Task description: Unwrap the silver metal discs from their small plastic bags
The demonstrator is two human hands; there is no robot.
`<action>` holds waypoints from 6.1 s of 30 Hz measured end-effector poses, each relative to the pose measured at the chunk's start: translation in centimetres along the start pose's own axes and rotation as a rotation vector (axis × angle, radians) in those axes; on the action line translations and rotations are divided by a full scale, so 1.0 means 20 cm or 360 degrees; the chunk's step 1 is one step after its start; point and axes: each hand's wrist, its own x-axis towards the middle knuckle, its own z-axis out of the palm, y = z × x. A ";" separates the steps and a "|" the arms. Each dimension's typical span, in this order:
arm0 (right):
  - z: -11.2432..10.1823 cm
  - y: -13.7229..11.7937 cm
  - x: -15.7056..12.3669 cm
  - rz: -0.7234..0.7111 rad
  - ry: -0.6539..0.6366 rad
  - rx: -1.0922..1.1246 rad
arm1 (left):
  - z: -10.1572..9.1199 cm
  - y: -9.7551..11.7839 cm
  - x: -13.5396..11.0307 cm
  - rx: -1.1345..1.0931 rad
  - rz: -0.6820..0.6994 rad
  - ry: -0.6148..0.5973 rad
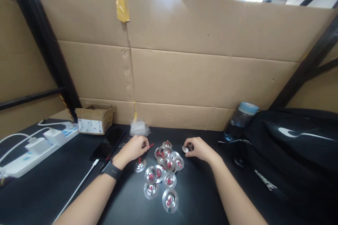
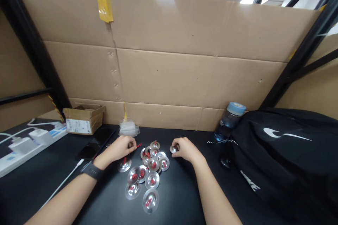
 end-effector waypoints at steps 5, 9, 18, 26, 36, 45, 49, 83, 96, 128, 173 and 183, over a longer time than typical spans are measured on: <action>-0.02 -0.11 -0.02 -0.0291 -0.0101 0.0070 | 0.02 0.05 -0.01 0.0086 0.0061 0.0056; 0.01 -0.20 -0.04 -0.0441 -0.0326 0.0185 | 0.02 0.08 -0.01 -0.0028 0.0074 0.0108; 0.00 -0.28 -0.06 -0.0440 -0.0089 0.0085 | 0.02 0.23 -0.02 -0.0253 0.0126 0.0227; 0.04 -0.36 -0.03 -0.0273 0.0203 0.1121 | 0.07 0.47 -0.06 -0.0835 0.0078 0.0179; 0.15 -0.42 -0.02 -0.0072 0.0002 0.1573 | 0.13 0.42 -0.05 -0.1296 -0.0137 0.0231; 0.17 -0.43 -0.02 -0.0279 -0.0065 0.1698 | 0.13 0.42 -0.03 -0.1600 -0.0073 0.0202; 0.14 -0.40 -0.01 -0.0263 -0.0012 0.1511 | 0.13 0.37 -0.01 -0.1501 -0.0050 0.0347; 0.11 -0.40 -0.06 -0.0744 -0.0195 0.0102 | 0.00 0.13 0.01 -0.0279 0.0135 0.0310; 0.03 -0.36 -0.04 -0.0844 0.0181 0.0657 | 0.01 0.36 -0.05 -0.0845 0.0305 -0.0147; 0.08 0.08 0.05 -0.0036 0.0302 0.0089 | -0.18 -0.10 -0.07 -0.0558 -0.0050 -0.0903; 0.00 -0.21 -0.03 0.0102 0.0418 0.0260 | 0.02 0.11 0.01 -0.0254 0.0101 0.0268; 0.06 -0.08 -0.01 0.0001 0.0011 -0.0011 | 0.03 0.14 -0.01 0.0020 0.0168 0.0244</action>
